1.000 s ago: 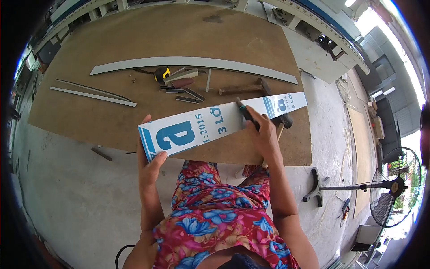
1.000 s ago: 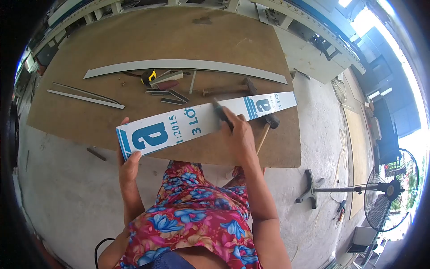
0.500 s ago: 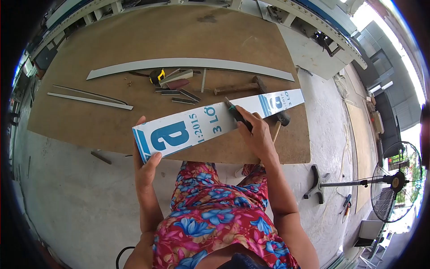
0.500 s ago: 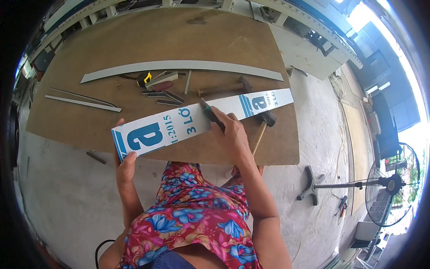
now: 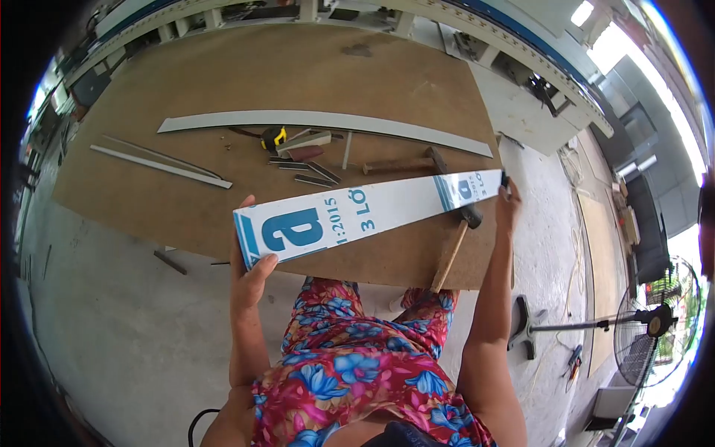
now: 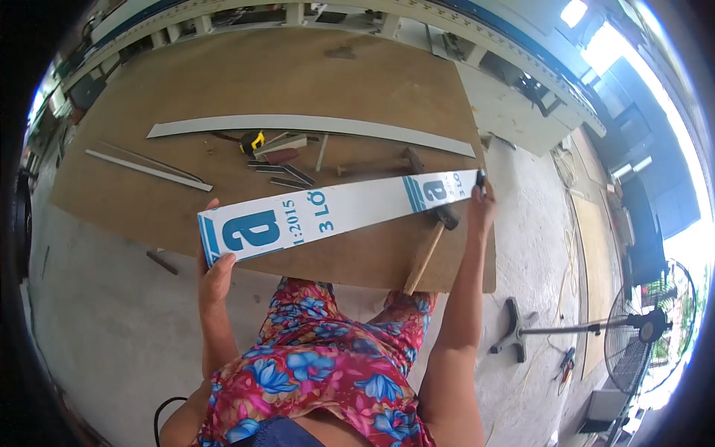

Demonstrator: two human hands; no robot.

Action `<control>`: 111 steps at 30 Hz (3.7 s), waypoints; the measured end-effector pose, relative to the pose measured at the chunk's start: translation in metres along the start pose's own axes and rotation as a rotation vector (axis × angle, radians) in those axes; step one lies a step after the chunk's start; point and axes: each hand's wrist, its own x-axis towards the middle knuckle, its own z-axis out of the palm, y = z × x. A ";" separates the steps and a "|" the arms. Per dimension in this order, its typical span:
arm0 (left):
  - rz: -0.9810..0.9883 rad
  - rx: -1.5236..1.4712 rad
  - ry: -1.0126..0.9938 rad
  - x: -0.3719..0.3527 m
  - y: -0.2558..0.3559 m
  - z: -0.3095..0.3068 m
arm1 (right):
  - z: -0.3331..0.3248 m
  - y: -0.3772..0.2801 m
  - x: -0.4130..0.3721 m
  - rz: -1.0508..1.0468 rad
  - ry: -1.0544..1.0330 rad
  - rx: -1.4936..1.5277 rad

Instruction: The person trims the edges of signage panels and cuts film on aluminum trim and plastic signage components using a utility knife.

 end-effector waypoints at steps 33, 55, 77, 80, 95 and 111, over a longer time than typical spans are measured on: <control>0.181 -0.006 -0.097 0.008 0.027 0.021 | -0.036 -0.206 -0.233 -0.290 -0.636 0.385; 0.363 0.013 0.157 0.035 -0.008 0.022 | -0.049 -0.156 -0.191 -0.133 -0.302 0.481; 0.197 0.246 0.502 0.011 0.001 0.019 | 0.021 -0.252 -0.250 -0.603 -0.719 0.443; 0.260 0.294 0.447 0.010 0.003 0.019 | 0.024 -0.250 -0.252 -0.590 -0.717 0.430; 0.250 0.332 0.375 0.011 0.001 0.003 | 0.016 -0.195 -0.204 -0.355 -0.486 0.394; 0.226 0.227 0.406 0.012 -0.001 0.003 | -0.017 -0.110 -0.086 0.092 -0.268 0.140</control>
